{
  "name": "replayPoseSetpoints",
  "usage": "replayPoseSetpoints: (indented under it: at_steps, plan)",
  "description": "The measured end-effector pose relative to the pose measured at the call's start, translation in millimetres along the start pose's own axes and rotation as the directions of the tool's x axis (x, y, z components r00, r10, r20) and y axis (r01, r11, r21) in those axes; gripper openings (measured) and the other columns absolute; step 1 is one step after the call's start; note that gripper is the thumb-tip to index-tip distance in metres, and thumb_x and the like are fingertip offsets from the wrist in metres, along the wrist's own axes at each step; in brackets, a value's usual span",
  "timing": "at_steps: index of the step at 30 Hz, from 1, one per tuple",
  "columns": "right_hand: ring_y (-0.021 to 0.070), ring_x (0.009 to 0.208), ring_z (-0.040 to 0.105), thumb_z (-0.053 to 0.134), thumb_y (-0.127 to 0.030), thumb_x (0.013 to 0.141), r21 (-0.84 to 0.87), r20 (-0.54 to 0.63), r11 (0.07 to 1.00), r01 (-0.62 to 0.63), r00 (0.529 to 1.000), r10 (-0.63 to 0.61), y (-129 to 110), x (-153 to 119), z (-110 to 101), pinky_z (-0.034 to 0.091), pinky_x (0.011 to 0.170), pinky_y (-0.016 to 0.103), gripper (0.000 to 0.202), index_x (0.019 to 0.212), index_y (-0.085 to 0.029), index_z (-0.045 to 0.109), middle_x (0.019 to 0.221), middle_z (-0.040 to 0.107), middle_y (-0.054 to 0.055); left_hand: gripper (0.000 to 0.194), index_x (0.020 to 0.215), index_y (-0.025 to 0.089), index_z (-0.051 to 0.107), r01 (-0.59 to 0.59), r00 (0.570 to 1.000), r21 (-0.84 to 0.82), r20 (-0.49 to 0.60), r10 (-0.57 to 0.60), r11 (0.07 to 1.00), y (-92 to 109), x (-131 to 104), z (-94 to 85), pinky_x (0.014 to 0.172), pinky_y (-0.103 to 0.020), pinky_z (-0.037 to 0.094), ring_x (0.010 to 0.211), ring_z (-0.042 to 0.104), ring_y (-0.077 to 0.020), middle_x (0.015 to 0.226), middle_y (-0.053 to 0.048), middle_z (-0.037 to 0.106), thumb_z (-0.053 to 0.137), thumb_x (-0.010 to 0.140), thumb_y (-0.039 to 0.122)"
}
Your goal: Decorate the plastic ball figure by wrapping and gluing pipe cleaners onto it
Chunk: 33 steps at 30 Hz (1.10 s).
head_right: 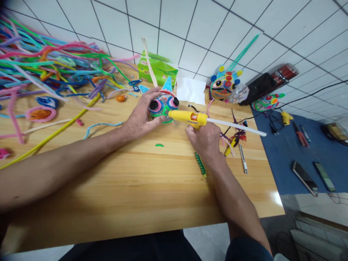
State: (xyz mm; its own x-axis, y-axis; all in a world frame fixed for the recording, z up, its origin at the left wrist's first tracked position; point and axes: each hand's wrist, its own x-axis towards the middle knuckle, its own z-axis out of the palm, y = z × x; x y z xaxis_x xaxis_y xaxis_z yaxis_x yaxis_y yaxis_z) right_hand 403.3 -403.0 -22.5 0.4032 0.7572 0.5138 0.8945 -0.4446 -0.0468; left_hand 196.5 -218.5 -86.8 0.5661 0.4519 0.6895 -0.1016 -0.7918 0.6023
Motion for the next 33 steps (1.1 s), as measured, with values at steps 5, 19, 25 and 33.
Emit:
replayPoseSetpoints:
  at_steps: [5, 19, 25, 33]
  plan:
    - [0.0309, 0.073, 0.067, 0.064, -0.033, 0.078, -0.001, 0.003, 1.000, -0.017, 1.000, 0.017, -2.2, 1.2, -0.8, 0.054, 0.072, 0.043, 0.009, 0.079, -0.024, 0.064, 0.069, 0.063, 0.007, 0.075, 0.168, 0.033, 0.045, -0.015, 1.000, -0.015, -0.003, 0.015, 1.000, -0.7, -0.4, 0.6, 0.143, -0.070, 0.038, 0.173, 0.045, -0.0411, 0.180, -0.017, 0.051, 0.076, 0.106, 0.064]
    - [0.0280, 0.071, 0.062, 0.062, -0.033, 0.078, 0.012, -0.012, 1.000, 0.003, 1.000, -0.002, -1.0, 0.1, 0.0, 0.051, 0.070, 0.040, 0.009, 0.075, -0.025, 0.061, 0.066, 0.057, 0.005, 0.076, 0.167, 0.033, 0.046, 0.006, 1.000, -0.019, 0.013, -0.006, 1.000, -0.1, 0.7, -1.1, 0.144, -0.071, 0.036, 0.174, 0.044, -0.0417, 0.180, -0.018, 0.052, 0.074, 0.106, 0.069]
    - [0.0275, 0.068, 0.060, 0.064, -0.032, 0.078, 0.031, -0.009, 0.999, 0.022, 1.000, -0.021, -1.4, 0.3, -2.7, 0.053, 0.069, 0.040, 0.008, 0.073, -0.026, 0.061, 0.062, 0.054, 0.003, 0.077, 0.166, 0.033, 0.046, 0.026, 0.999, 0.006, 0.022, -0.026, 1.000, 3.1, 1.8, -1.9, 0.144, -0.074, 0.036, 0.174, 0.043, -0.0427, 0.180, -0.018, 0.052, 0.072, 0.105, 0.073]
    - [0.0303, 0.072, 0.066, 0.064, -0.033, 0.079, 0.021, 0.045, 1.000, -0.009, 0.999, 0.008, -2.4, 1.8, -5.3, 0.054, 0.073, 0.043, 0.009, 0.078, -0.024, 0.065, 0.068, 0.059, 0.006, 0.069, 0.166, 0.033, 0.048, 0.053, 0.998, -0.003, 0.036, -0.053, 0.999, 7.8, 0.8, -5.9, 0.145, -0.071, 0.035, 0.174, 0.043, -0.0399, 0.181, -0.016, 0.051, 0.057, 0.112, 0.074]
